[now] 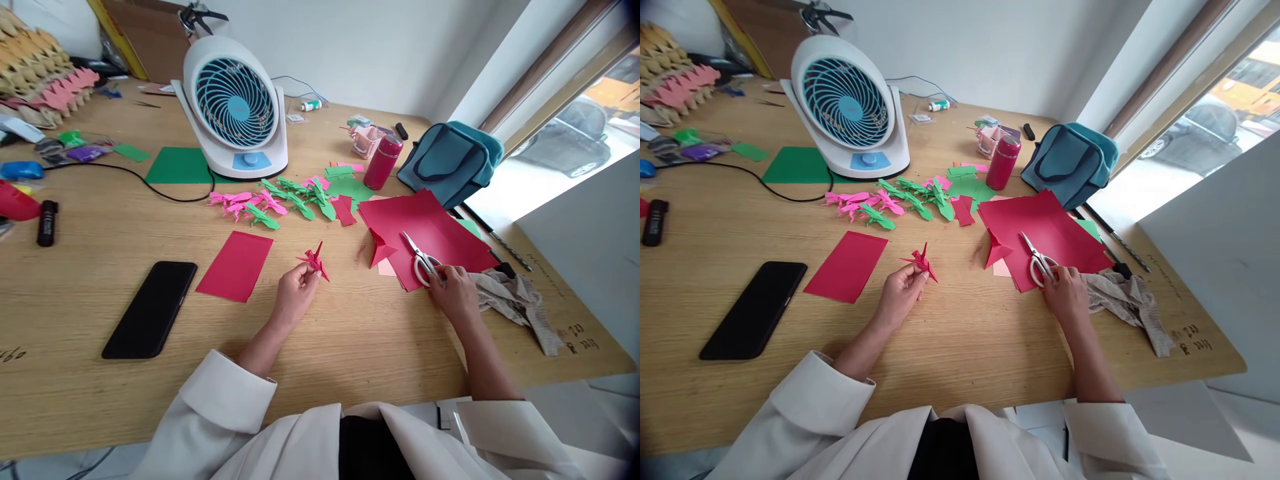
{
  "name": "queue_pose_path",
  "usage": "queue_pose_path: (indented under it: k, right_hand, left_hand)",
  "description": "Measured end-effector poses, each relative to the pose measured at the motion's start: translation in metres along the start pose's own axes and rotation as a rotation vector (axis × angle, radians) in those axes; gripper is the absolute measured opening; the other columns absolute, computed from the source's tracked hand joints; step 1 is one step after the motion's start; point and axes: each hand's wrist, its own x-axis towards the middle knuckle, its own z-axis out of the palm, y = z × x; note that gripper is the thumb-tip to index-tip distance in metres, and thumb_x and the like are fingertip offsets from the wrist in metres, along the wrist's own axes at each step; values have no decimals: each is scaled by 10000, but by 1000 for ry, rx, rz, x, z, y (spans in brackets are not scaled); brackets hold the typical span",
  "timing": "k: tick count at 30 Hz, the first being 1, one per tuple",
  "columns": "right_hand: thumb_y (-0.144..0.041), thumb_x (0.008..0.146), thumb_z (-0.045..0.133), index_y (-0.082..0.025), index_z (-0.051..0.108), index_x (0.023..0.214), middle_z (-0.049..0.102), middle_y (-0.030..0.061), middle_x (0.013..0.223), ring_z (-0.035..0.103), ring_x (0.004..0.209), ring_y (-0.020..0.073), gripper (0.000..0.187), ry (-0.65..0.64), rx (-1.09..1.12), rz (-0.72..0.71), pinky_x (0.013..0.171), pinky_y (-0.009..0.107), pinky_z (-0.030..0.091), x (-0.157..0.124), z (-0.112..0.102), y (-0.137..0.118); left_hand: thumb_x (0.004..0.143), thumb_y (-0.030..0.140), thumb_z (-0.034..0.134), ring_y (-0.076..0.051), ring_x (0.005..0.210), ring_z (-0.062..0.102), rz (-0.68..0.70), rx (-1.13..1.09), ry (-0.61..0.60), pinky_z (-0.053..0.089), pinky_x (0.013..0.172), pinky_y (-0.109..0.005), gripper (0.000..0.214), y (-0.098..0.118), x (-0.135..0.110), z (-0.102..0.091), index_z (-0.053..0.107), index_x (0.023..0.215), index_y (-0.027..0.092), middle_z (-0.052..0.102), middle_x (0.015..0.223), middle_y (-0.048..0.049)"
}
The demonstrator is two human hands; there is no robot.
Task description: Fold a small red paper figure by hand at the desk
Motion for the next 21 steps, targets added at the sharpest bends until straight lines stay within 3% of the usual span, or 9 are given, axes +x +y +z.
queue_pose_path:
  k: [4, 7, 10, 15, 17, 21]
  right_hand:
    - [-463, 847, 575, -144, 694, 1043, 640, 162, 974, 581, 903, 301, 393, -62, -107, 41, 823, 417, 454, 10, 1, -7]
    - [-432, 857, 550, -121, 671, 1039, 640, 180, 979, 586, 902, 305, 381, -119, -60, 50, 788, 405, 454, 17, 3, -9]
    - [-388, 863, 509, -93, 651, 1007, 640, 214, 978, 582, 940, 324, 358, -75, 9, 36, 809, 426, 450, 17, 6, -7]
    - [-520, 867, 519, -144, 603, 1061, 666, 148, 938, 592, 806, 263, 431, 31, 377, 148, 726, 393, 461, 3, -4, -21]
    - [-552, 866, 541, -167, 576, 1107, 667, 110, 956, 587, 763, 216, 456, -30, 680, 164, 685, 344, 464, -6, -15, -44]
    - [-568, 799, 666, -200, 590, 1106, 626, 39, 890, 565, 766, 173, 486, -397, 1083, 91, 668, 284, 453, -25, -32, -109]
  left_hand:
    - [816, 330, 592, -100, 520, 476, 13, 41, 4, 364, 487, -206, 181, 0, 1, -1, 596, 706, 186, 544, 622, 33]
    - [817, 325, 580, -100, 517, 463, 26, 52, 1, 353, 490, -207, 188, 1, 1, 0, 579, 687, 188, 511, 594, 41]
    - [816, 311, 575, -95, 530, 443, 59, 76, 8, 348, 507, -202, 190, 3, 2, -1, 563, 675, 185, 503, 594, 44]
    - [814, 285, 585, -98, 622, 478, 124, 128, 30, 387, 599, -201, 179, 4, 2, -2, 578, 679, 168, 541, 643, 31]
    - [809, 285, 591, -95, 616, 472, 116, 108, 26, 388, 583, -196, 175, 4, 2, -1, 578, 680, 167, 534, 644, 31]
    - [795, 319, 608, -86, 549, 445, 25, -17, -22, 395, 468, -177, 169, 6, 0, 0, 581, 713, 173, 502, 644, 37]
